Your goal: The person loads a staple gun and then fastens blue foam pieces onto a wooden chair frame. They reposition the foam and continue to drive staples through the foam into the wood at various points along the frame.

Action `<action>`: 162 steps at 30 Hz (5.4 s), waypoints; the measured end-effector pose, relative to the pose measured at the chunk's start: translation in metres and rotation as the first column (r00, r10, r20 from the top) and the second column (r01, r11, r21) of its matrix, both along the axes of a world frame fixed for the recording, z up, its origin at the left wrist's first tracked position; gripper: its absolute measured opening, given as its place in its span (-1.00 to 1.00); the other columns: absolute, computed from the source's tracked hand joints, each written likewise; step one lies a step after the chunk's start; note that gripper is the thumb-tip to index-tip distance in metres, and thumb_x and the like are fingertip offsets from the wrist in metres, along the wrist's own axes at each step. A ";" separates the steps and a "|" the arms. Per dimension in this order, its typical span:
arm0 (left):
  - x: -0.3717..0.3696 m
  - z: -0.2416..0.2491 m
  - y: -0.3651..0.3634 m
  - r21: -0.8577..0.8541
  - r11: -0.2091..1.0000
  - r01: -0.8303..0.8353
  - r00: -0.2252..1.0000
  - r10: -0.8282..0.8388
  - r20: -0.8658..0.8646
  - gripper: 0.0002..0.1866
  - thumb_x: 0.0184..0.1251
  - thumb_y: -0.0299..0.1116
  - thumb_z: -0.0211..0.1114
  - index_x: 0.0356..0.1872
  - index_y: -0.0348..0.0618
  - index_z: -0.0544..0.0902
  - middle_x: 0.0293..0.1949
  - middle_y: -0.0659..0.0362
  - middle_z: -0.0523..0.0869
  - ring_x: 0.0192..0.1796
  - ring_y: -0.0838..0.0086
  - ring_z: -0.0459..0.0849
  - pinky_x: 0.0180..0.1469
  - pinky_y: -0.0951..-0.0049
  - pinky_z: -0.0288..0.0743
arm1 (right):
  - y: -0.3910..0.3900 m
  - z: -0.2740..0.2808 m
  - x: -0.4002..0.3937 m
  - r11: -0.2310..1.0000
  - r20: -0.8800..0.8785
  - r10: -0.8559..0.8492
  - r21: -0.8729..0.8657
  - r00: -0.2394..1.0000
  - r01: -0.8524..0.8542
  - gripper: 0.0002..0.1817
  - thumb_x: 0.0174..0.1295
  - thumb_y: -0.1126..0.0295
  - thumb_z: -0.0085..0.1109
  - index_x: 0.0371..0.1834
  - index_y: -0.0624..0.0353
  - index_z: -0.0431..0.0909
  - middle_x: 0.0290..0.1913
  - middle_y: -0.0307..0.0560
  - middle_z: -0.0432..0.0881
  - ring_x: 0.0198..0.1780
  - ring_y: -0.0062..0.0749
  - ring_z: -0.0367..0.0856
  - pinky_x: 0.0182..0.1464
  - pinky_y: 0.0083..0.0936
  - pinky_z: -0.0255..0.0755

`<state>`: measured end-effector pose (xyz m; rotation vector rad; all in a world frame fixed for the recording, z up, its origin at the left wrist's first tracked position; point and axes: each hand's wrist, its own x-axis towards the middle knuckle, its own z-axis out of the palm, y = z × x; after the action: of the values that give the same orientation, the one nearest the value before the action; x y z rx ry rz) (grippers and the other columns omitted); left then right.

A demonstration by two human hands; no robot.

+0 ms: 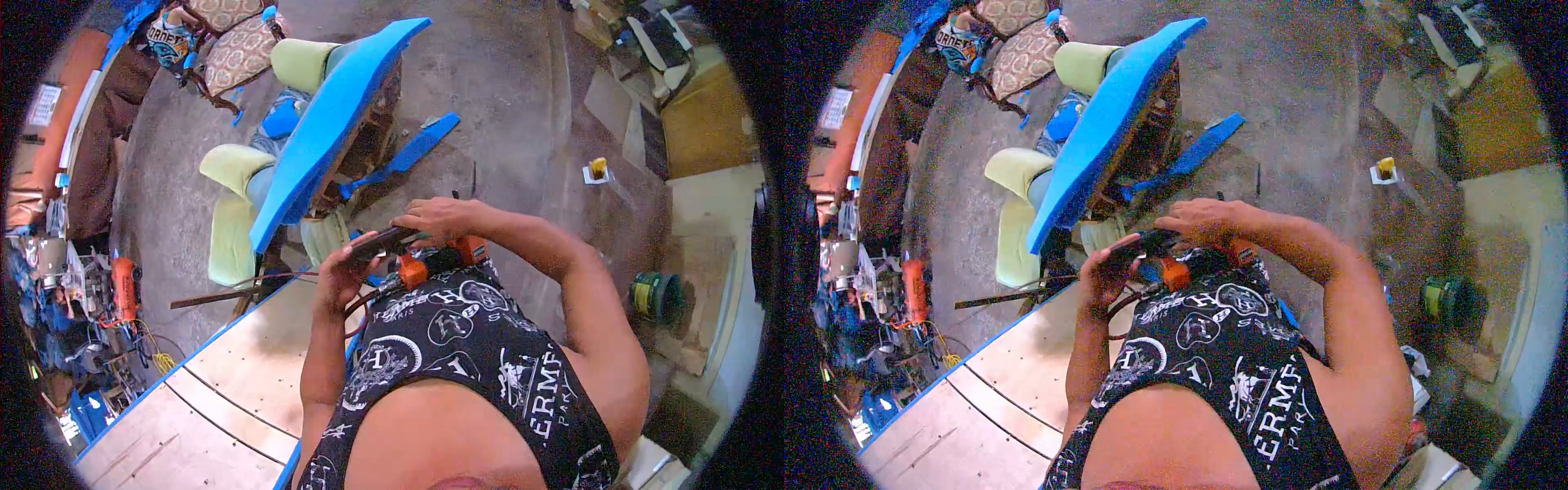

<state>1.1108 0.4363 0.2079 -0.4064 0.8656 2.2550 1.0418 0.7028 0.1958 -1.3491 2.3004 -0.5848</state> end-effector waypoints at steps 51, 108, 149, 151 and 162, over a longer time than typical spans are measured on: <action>-0.010 -0.076 -0.065 -0.205 0.978 0.049 0.994 -0.028 0.107 -0.71 0.26 -0.49 0.26 -0.03 -0.42 0.56 -0.10 0.00 0.68 -0.07 0.26 0.69 0.05 0.27 0.59 | -0.072 -0.048 -0.021 0.969 -0.023 0.003 0.249 1.000 0.003 -0.31 0.05 -0.19 0.21 -0.02 0.21 0.41 -0.18 0.16 0.57 -0.08 0.07 0.56 -0.05 -0.12 0.44; -0.008 -0.063 -0.059 -0.263 0.961 0.083 0.991 -0.107 -0.081 -0.67 0.35 -0.36 0.22 0.06 -0.29 0.48 -0.06 0.11 0.64 -0.06 0.42 0.65 0.03 0.42 0.57 | -0.084 -0.007 0.001 0.951 0.055 -0.061 0.307 0.997 0.042 -0.26 0.10 -0.06 0.23 0.18 0.22 0.22 -0.32 0.21 0.65 -0.27 0.14 0.66 -0.27 -0.09 0.52; 0.037 -0.078 -0.030 -0.746 0.103 -0.658 0.733 -0.135 -0.666 -0.76 0.23 -0.61 0.10 -0.11 -0.19 0.61 -0.19 0.07 0.71 -0.09 0.33 0.68 -0.01 0.39 0.50 | -0.091 -0.049 0.004 0.986 -0.044 -0.061 0.153 0.997 0.067 -0.54 0.22 -0.07 0.08 -0.07 0.07 0.38 -0.24 0.11 0.63 -0.21 0.09 0.64 -0.29 -0.07 0.51; 0.037 -0.084 -0.034 -0.750 0.106 -0.653 0.737 -0.138 -0.662 -0.76 0.24 -0.62 0.09 -0.11 -0.19 0.61 -0.19 0.09 0.71 -0.08 0.35 0.68 -0.01 0.40 0.50 | -0.092 -0.051 0.004 0.981 -0.055 -0.047 0.185 0.997 0.056 -0.54 0.23 -0.07 0.07 -0.05 0.06 0.37 -0.23 0.08 0.62 -0.18 0.06 0.63 -0.27 -0.09 0.51; 0.044 -0.073 -0.073 -0.784 0.350 -0.513 0.641 -0.452 -0.621 -0.77 0.08 -0.66 0.16 -0.22 -0.20 0.61 -0.14 0.06 0.65 -0.03 0.38 0.64 0.05 0.41 0.52 | -0.101 -0.041 0.003 0.964 0.021 0.042 0.261 0.999 -0.046 -0.53 0.24 -0.08 0.04 0.01 0.04 0.36 -0.19 0.09 0.61 -0.15 0.05 0.63 -0.24 -0.08 0.50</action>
<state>1.1547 0.3634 0.1352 0.1773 2.7430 1.5609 1.0448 0.6020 0.1544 -1.2599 2.2358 -0.2634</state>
